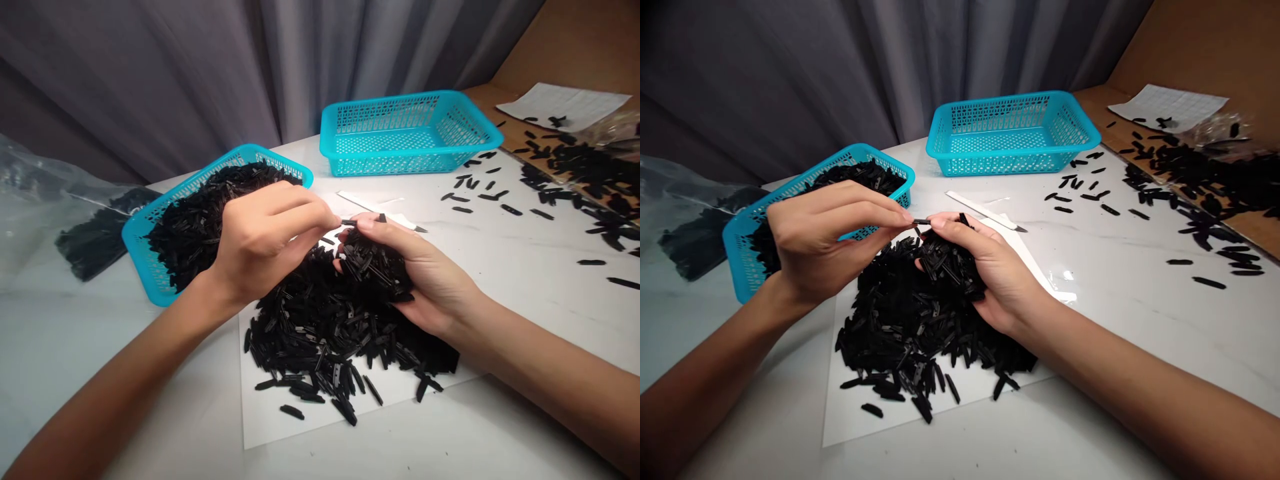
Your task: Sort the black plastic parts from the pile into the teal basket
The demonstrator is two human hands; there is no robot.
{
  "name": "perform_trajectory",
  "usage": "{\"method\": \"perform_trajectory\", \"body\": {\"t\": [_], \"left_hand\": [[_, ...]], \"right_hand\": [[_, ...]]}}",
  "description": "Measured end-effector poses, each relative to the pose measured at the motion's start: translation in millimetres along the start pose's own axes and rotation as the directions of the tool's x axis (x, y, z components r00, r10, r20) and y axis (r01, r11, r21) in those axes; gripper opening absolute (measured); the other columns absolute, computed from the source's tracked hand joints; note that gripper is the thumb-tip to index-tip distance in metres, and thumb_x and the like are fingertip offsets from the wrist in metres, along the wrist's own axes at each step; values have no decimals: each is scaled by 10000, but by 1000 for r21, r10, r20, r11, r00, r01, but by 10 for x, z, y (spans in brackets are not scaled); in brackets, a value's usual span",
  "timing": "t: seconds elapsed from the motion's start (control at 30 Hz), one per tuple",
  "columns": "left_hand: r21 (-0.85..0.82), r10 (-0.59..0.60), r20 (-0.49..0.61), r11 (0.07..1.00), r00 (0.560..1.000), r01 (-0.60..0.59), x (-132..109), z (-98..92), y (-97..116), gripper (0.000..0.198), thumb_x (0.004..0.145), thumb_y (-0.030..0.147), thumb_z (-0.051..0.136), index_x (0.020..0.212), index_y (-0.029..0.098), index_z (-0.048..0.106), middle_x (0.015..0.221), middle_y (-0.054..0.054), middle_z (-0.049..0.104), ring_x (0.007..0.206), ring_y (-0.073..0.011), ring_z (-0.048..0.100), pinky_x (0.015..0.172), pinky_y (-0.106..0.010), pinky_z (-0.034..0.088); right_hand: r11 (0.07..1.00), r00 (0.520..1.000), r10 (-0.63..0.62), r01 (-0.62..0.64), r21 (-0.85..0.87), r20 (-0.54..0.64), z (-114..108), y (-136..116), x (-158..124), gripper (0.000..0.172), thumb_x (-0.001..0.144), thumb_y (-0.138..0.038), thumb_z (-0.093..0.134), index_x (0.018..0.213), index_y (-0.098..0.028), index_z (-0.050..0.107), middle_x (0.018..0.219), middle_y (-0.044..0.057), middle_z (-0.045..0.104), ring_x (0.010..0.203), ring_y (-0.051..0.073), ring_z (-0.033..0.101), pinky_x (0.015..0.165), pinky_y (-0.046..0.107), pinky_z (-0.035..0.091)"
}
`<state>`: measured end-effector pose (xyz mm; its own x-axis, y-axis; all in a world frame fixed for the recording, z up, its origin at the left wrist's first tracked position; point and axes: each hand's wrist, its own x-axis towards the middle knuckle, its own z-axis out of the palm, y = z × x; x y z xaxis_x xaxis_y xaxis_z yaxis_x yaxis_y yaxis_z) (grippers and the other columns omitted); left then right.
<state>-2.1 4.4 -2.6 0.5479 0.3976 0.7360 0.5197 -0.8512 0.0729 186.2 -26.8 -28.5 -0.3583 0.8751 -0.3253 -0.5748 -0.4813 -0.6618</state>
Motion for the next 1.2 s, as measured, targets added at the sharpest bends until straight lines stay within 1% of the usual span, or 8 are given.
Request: {"method": "perform_trajectory", "body": {"t": [0.2,0.3,0.4,0.53,0.63,0.73,0.9,1.2], "left_hand": [[-47,-183,-52,982,982,181,-52,-3,-7,79,840,184,727,777,231,714,753,21,749,681,-149,698,625,-286,540],[-143,-502,-167,864,849,483,-27,70,-189,36,834,248,747,824,228,719,791,3,750,675,-156,696,592,-288,550],[-326,-653,-218,749,725,577,294,351,-314,58,873,259,694,824,229,690,765,-5,736,648,-160,680,553,-288,538],[-425,-415,219,774,883,469,977,746,-21,174,815,321,755,918,186,718,878,-49,755,825,-213,718,674,-307,567],[-440,-199,376,821,905,363,1138,715,227,186,852,223,702,1032,183,726,1052,-42,753,938,-200,713,739,-287,564],[-341,-283,304,859,909,382,864,444,230,137,871,178,659,985,176,736,945,-30,760,824,-174,700,692,-278,539],[-241,-441,347,811,828,533,218,68,97,129,847,258,715,962,204,738,875,-20,745,757,-163,685,648,-260,540],[-478,-606,396,506,690,718,-106,85,183,259,846,338,744,1065,199,735,1033,-50,753,932,-176,718,821,-253,600]], "right_hand": [[999,998,39,-38,22,-44,-14,-2,16,94,840,-257,724,921,-212,710,784,-1,697,655,138,678,621,242,577],[997,994,51,-45,64,-99,-31,8,51,133,814,-261,746,927,-201,710,817,5,714,670,151,698,642,258,591],[993,993,73,-64,96,-97,-53,24,80,113,818,-244,734,913,-193,703,802,9,716,678,163,703,664,279,599],[985,996,83,-76,154,-42,-72,24,101,59,830,-223,695,829,-165,694,716,13,704,638,160,675,680,291,594],[978,998,55,-56,199,12,-72,-2,116,69,802,-243,705,779,-183,678,679,13,702,630,184,665,680,318,583],[974,998,57,-55,220,-1,-71,-23,127,68,799,-263,708,814,-202,684,695,9,717,614,188,660,655,325,570],[989,999,30,-28,147,-16,-81,14,110,97,789,-232,720,881,-202,708,728,-6,719,602,149,656,645,282,550],[997,998,-38,41,-60,51,-45,31,39,86,755,-237,755,786,-204,682,740,-24,670,665,131,631,680,274,562]]}}
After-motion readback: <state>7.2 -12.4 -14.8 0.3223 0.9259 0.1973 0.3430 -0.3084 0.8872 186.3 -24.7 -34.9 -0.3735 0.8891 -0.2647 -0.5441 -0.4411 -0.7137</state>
